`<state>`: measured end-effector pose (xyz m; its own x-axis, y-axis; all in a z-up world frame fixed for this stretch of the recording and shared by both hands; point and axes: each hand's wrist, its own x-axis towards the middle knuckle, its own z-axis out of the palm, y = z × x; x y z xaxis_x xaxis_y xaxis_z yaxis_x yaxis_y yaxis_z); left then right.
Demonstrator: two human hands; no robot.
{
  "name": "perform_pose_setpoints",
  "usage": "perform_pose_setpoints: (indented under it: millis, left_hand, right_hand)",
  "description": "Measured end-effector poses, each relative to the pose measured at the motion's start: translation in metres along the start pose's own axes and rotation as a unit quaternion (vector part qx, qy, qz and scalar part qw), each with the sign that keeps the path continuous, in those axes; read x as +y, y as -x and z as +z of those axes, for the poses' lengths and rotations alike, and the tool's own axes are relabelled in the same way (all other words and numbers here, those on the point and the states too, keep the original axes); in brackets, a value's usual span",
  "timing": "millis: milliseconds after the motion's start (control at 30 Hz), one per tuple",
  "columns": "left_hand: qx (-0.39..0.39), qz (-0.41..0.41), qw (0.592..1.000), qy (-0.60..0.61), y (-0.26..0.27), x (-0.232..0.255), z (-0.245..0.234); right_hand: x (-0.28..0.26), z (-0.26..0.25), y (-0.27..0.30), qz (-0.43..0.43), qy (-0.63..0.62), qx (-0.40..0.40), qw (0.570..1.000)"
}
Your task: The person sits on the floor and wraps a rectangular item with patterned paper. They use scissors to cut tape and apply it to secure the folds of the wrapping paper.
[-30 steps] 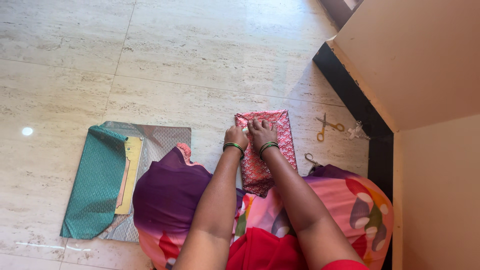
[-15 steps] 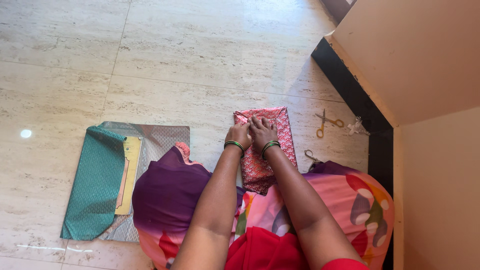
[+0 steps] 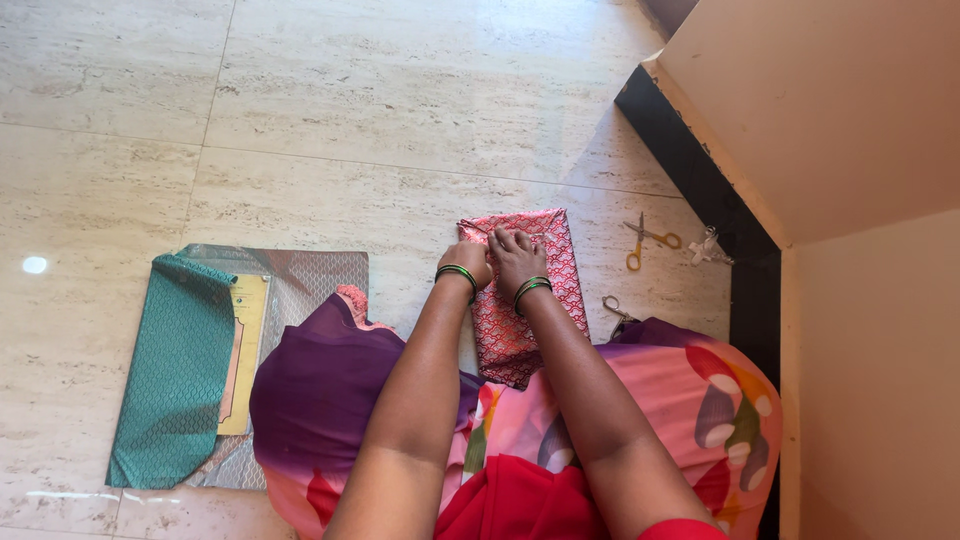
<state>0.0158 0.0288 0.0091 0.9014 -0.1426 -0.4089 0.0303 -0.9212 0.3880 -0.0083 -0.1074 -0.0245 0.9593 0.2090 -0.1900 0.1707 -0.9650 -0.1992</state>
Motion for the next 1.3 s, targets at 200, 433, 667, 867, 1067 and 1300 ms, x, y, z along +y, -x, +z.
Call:
perform_pose_setpoints:
  millis: [200,433,667,867,1067,1300]
  left_hand:
    - [-0.004,0.011,1.0,0.008,-0.008,-0.003,0.005]
    - [-0.004,0.014,1.0,0.003,-0.009,-0.007,0.007]
    - [0.011,0.007,1.0,0.02,-0.01,-0.007,0.012]
    - [0.032,0.016,0.999,0.04,-0.014,-0.015,0.014]
    - [0.027,0.007,0.999,0.041,-0.015,-0.016,0.017]
    - [0.016,0.02,0.999,0.02,-0.01,-0.014,0.015]
  right_hand:
    - [0.002,-0.006,0.0,0.005,-0.059,-0.002,0.998]
    - [0.087,-0.037,0.027,0.183,-0.227,0.241,0.926]
    - [0.165,-0.022,0.059,0.394,-0.093,0.18,0.896]
    - [0.181,0.005,0.056,0.401,-0.111,0.213,0.884]
    - [0.186,-0.001,0.061,0.395,-0.132,0.261,0.871]
    - [0.189,-0.009,0.06,0.39,-0.079,0.191,0.897]
